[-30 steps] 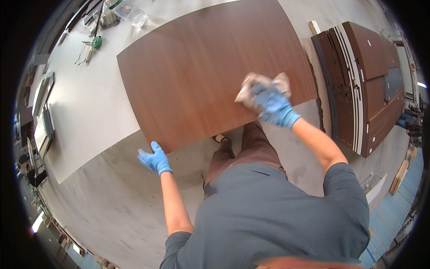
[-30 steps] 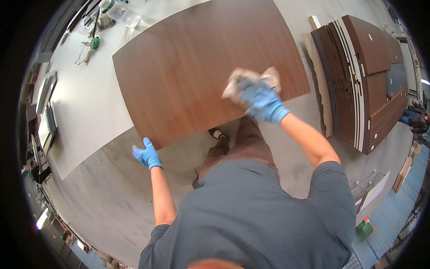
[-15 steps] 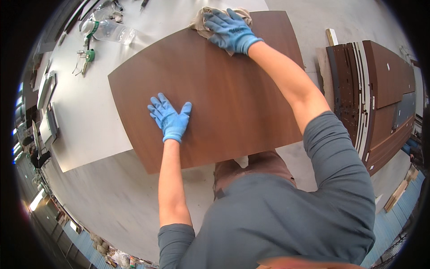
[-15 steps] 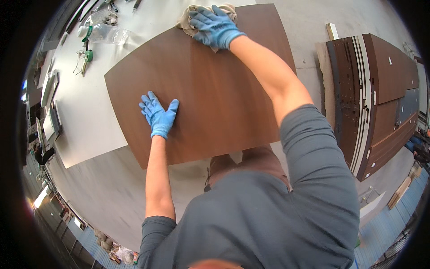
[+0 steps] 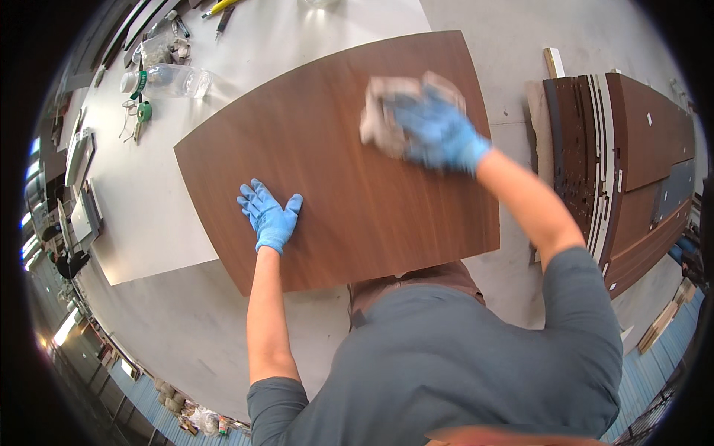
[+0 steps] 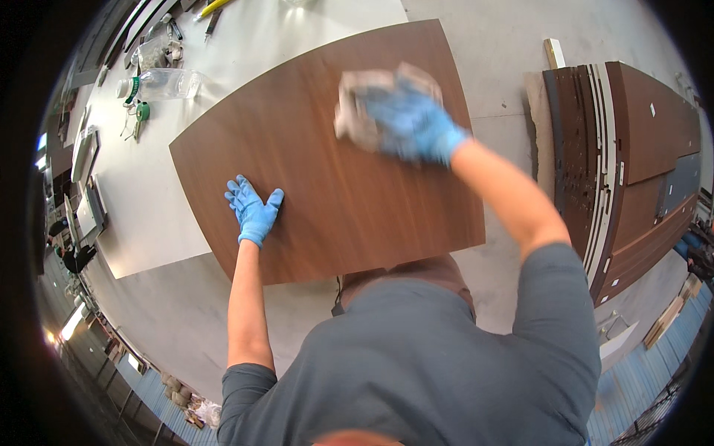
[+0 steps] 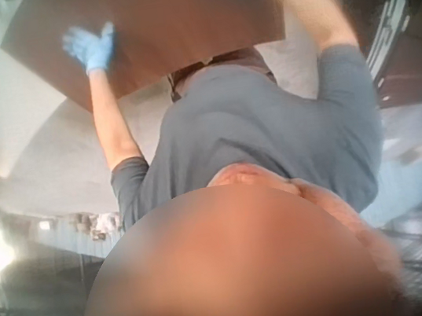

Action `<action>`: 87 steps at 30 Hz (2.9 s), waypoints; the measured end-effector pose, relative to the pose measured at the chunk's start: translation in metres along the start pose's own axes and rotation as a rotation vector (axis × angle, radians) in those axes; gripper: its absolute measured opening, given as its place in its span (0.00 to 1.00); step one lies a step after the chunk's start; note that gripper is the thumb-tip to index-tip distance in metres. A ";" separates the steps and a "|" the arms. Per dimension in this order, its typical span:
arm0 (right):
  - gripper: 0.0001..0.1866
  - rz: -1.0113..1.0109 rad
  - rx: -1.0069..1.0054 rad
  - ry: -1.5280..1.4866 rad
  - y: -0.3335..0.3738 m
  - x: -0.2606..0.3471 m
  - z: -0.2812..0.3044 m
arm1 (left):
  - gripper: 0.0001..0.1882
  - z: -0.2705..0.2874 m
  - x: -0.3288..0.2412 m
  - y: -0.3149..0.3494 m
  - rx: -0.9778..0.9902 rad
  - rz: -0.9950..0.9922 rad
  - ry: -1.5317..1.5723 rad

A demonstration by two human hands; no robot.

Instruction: The person applies a substance from a syringe to the edge of a brown panel, then wipes the surface with a cloth. They flip the panel and wipe the other side, then place it on a stack. They pick up a dark grey panel, wipe it with a wet cloth, and place it on the stack.

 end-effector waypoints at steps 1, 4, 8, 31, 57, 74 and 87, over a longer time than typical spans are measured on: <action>0.26 -0.065 0.044 -0.002 -0.027 -0.037 0.003 | 0.65 0.000 0.000 0.000 0.002 -0.004 0.002; 0.33 -0.288 0.123 0.289 -0.075 -0.101 -0.002 | 0.65 0.001 0.000 -0.001 0.008 0.000 0.002; 0.31 -0.163 -0.016 0.174 -0.005 -0.039 -0.007 | 0.64 0.003 -0.002 0.001 -0.015 -0.006 -0.011; 0.28 -0.266 0.099 0.304 -0.003 -0.105 0.010 | 0.64 -0.003 0.006 -0.002 -0.046 -0.060 -0.021; 0.27 -0.312 -0.218 0.196 -0.220 0.060 -0.094 | 0.65 0.003 -0.003 0.004 -0.039 -0.023 -0.059; 0.47 -0.765 -0.018 0.375 -0.231 0.087 -0.148 | 0.54 0.010 0.034 0.029 -0.226 -0.283 0.291; 0.29 0.236 0.026 0.063 -0.316 0.401 -0.234 | 0.48 -0.113 0.363 0.115 -0.087 0.416 1.970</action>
Point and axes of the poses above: each hand's wrist, its own y-axis away from the middle knuckle, its own z-axis out of the back of the hand, x = y × z, the point moved 2 cm from there along -y, towards the middle knuckle, and after that the axes turned 12 degrees about x, right-handed, at the moved point
